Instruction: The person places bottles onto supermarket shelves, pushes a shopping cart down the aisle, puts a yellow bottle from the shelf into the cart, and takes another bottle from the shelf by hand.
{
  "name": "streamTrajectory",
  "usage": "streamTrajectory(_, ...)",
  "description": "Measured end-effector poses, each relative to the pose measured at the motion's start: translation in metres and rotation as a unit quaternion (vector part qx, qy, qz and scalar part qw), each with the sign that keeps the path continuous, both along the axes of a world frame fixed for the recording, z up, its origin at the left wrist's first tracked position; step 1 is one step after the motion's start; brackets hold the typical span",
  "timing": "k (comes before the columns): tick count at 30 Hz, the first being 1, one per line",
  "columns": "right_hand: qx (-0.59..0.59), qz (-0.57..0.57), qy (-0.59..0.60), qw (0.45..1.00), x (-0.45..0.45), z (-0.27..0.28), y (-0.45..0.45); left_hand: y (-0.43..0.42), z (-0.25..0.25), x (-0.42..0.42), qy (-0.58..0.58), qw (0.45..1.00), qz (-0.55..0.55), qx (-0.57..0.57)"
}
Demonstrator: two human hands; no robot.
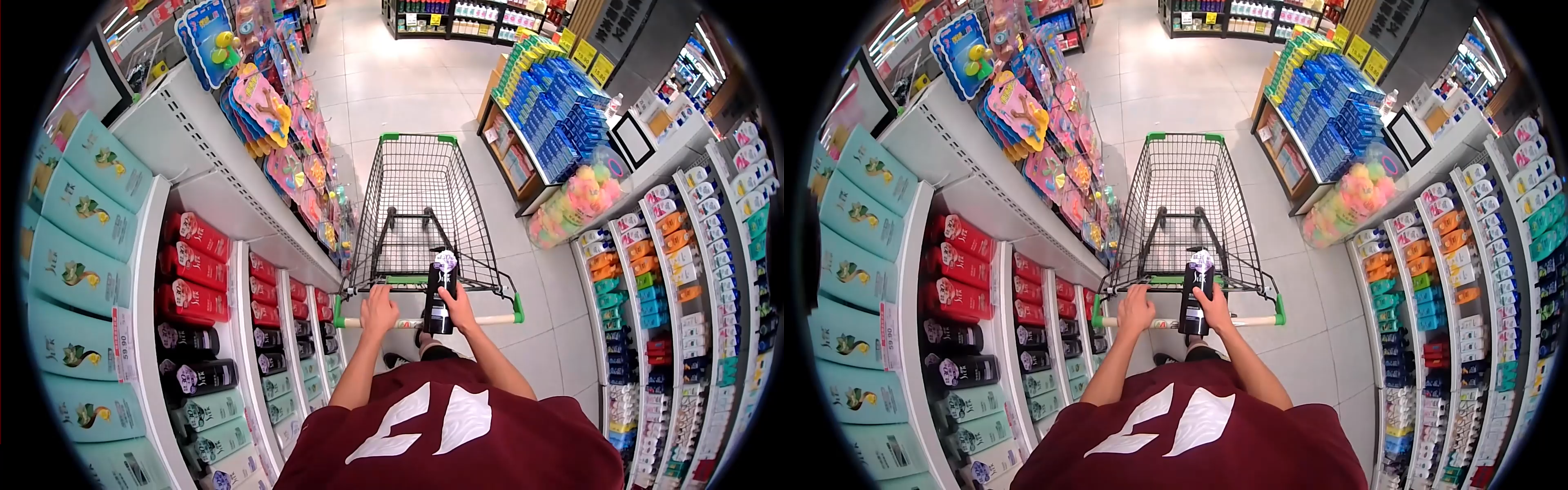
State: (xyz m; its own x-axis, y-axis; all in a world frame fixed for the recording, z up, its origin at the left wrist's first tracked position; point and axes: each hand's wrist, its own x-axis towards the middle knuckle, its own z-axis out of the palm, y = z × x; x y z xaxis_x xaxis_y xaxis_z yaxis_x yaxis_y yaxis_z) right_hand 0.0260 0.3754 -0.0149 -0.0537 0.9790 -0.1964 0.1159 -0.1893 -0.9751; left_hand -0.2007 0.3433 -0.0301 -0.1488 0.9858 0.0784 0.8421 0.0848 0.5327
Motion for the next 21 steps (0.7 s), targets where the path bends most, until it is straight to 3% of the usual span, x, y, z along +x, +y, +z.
streamTrajectory(21, 0.018, 0.027, -0.023, 0.999, -0.0049, 0.0017, 0.0078, 0.003, 0.0027, -0.0003, -0.015, 1.0, 0.013, 0.01)
